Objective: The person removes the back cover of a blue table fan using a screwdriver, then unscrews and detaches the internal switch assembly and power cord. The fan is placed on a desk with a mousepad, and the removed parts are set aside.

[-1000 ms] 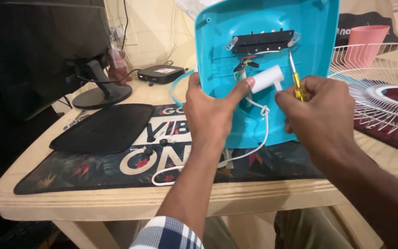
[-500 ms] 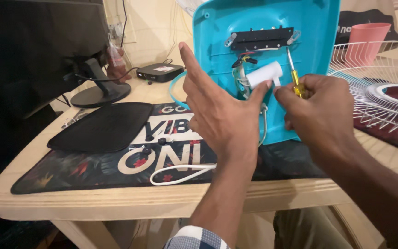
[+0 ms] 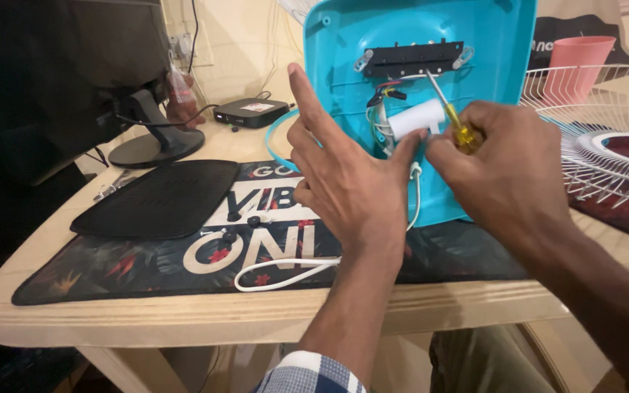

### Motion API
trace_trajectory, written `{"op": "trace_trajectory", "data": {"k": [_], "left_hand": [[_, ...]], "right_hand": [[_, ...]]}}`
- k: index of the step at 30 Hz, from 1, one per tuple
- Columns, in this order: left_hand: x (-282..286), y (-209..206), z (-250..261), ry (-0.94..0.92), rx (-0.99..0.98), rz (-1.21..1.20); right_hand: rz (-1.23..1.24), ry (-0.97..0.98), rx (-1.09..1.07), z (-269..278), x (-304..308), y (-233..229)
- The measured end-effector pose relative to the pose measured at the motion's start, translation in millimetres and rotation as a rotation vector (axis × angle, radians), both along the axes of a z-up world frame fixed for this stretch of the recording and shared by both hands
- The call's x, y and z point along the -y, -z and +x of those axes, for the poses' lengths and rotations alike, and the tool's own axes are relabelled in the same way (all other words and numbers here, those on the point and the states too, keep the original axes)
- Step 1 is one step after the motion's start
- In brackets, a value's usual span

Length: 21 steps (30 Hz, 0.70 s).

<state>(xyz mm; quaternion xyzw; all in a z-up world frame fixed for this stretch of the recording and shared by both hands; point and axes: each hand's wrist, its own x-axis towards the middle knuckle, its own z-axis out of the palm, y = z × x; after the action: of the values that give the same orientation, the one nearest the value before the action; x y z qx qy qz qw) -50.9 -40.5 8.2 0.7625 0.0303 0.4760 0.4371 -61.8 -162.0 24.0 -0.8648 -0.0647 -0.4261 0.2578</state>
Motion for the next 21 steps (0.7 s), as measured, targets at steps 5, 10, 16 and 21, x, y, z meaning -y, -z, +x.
{"op": "trace_trajectory", "data": {"k": [5, 10, 16, 21], "left_hand": [[-5, 2, 0, -0.022, 0.022, 0.011], [-4, 9, 0, -0.127, 0.202, 0.154], [-22, 10, -24, 0.093, 0.340, 0.231], [-50, 6, -44, 0.497, 0.252, 0.172]], "right_hand": [[0.412, -0.110, -0.337, -20, 6, -2], [0.772, -0.388, -0.478, -16, 24, 11], [0.869, -0.501, -0.460, -13, 14, 2], [0.838, -0.675, -0.521, -10, -10, -9]]}}
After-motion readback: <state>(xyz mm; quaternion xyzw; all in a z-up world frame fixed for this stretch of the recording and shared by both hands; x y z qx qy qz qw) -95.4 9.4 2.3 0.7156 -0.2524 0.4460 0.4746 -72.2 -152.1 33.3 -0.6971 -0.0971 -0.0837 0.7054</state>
